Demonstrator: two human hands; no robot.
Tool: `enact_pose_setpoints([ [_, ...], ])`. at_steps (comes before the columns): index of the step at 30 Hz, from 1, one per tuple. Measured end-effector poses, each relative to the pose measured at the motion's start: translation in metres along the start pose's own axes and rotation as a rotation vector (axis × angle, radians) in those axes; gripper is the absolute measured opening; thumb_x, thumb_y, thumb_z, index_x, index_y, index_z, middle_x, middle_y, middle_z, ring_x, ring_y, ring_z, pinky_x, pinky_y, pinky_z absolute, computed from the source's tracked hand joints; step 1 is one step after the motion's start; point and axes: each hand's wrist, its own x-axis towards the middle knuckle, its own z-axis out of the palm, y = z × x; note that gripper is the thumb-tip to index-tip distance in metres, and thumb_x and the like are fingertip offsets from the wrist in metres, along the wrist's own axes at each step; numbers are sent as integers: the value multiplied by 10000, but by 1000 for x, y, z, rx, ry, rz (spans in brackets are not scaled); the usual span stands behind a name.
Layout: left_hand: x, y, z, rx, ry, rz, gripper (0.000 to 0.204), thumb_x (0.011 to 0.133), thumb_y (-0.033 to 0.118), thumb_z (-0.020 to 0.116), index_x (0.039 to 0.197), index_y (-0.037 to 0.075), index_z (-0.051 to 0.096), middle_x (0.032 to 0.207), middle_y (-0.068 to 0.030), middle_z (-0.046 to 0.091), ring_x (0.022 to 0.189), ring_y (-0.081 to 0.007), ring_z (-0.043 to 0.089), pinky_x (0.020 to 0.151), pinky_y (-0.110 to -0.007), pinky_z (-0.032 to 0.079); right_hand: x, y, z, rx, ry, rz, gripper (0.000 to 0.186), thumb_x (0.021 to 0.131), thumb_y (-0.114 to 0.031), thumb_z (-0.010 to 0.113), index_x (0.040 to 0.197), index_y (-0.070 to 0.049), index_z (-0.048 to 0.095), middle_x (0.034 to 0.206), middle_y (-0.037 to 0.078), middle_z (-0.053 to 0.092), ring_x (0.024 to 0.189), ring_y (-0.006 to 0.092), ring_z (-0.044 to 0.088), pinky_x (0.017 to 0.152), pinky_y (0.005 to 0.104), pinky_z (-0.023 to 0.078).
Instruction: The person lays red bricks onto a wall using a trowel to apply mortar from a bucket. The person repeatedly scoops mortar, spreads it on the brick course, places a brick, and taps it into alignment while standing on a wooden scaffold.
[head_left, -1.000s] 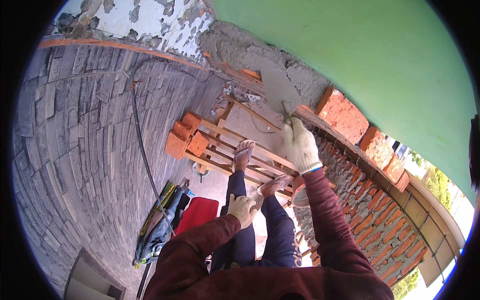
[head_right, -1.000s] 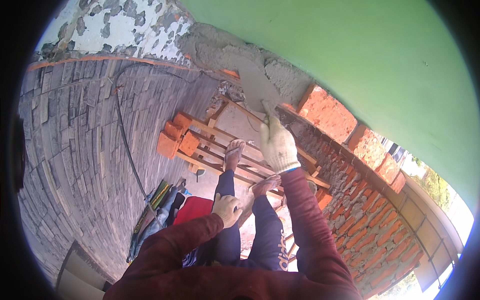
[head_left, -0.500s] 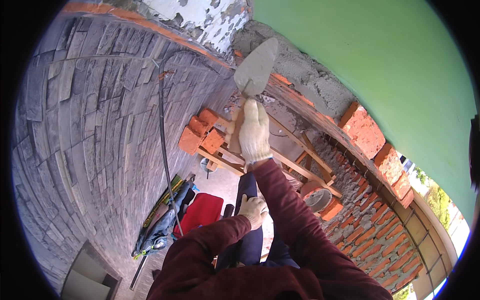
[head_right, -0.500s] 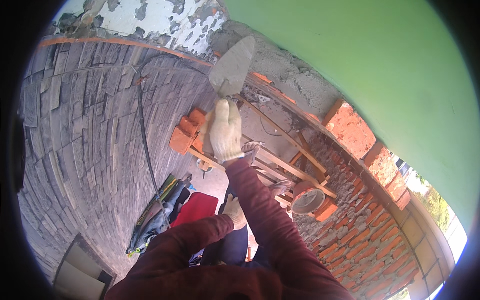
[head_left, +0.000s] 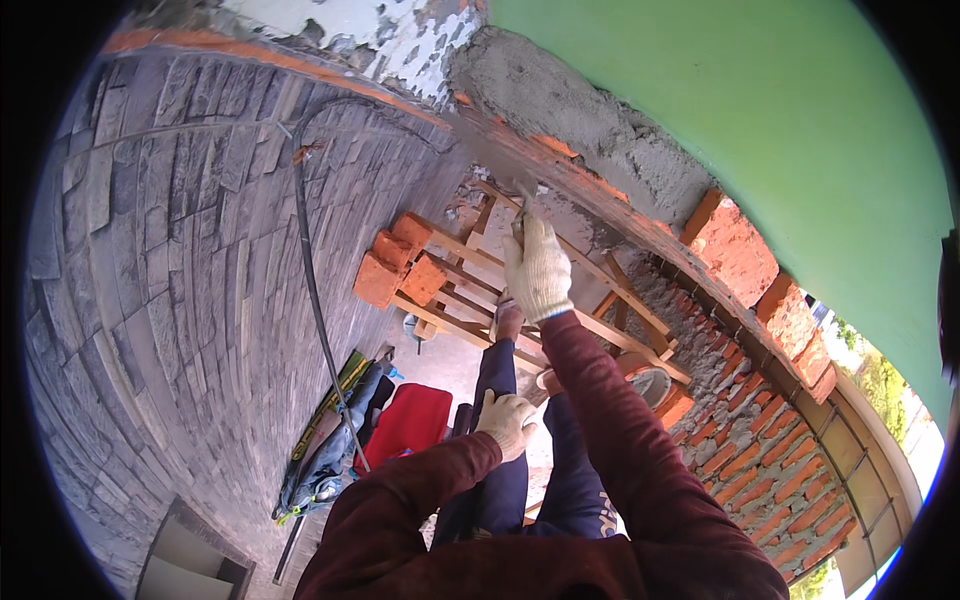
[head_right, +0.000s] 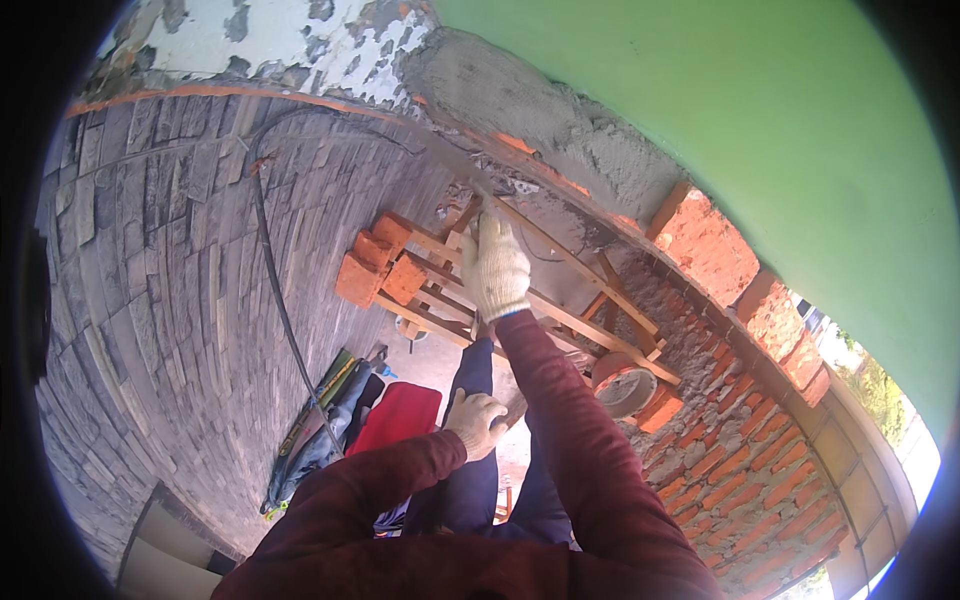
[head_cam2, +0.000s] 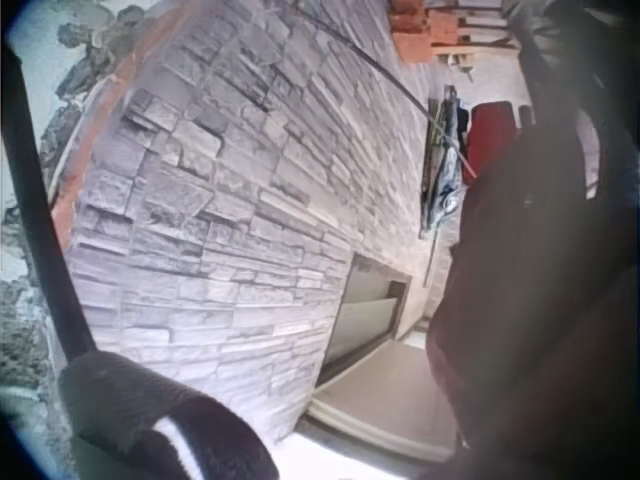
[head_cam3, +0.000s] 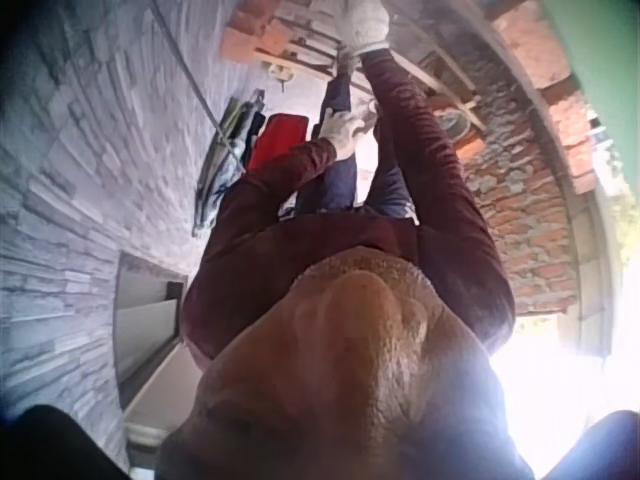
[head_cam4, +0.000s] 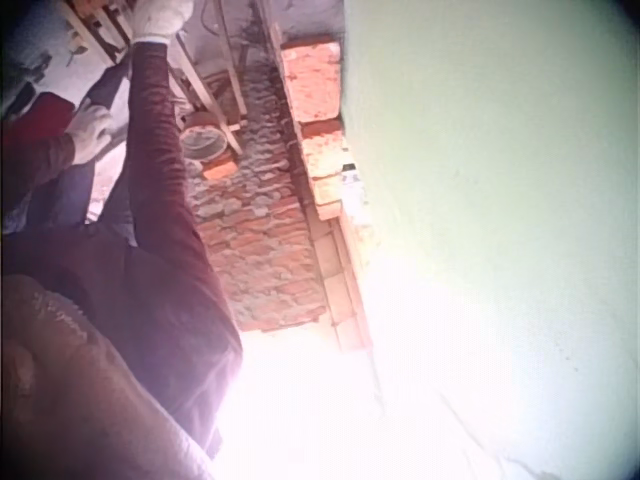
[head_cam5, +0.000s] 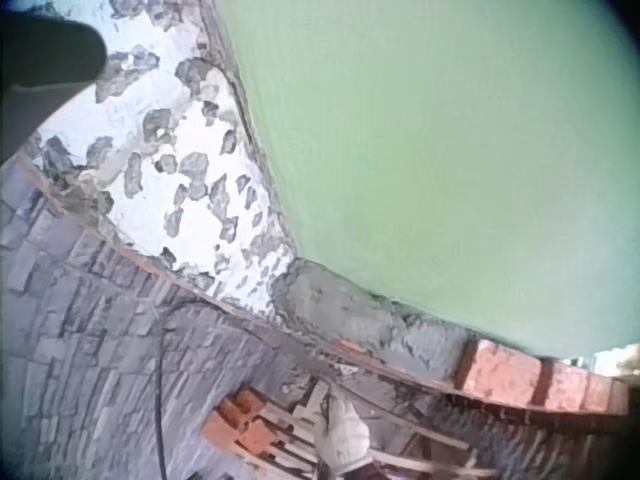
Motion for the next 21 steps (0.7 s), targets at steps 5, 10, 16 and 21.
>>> enact_pose_setpoints([
  [5, 2, -6, 0, -1, -28, 23, 300, 957, 335, 703, 1193, 152, 731, 1284, -40, 695, 1282, -285, 593, 1128, -571, 340, 44, 27, 3, -21, 59, -39, 399, 986, -302, 693, 1264, -31, 599, 1141, 224, 693, 992, 429, 715, 816, 540, 578],
  [10, -1, -9, 4, 21, -38, 53, 286, 944, 319, 711, 1180, 158, 733, 1267, -38, 704, 1252, -273, 605, 1114, -555, 342, -2, 65, -30, 84, 82, 77, 434, 985, -243, 690, 1362, -38, 623, 1165, 232, 709, 1044, 445, 711, 892, 504, 578],
  [16, 2, -10, 3, 63, -60, 112, 259, 922, 275, 741, 1140, 135, 725, 1222, -30, 708, 1209, -255, 614, 1097, -546, 357, -36, 130, -53, 120, 150, 102, 393, 978, -221, 717, 1316, -26, 664, 1093, 217, 735, 1012, 429, 726, 866, 469, 579],
  [21, 3, -9, 0, 120, -160, 104, 309, 952, 332, 699, 1205, 156, 729, 1288, -41, 688, 1252, -268, 598, 1133, -592, 327, -82, 170, -77, 237, 179, 65, 391, 966, -184, 710, 1319, -24, 653, 1092, 208, 728, 999, 424, 722, 843, 474, 582],
])
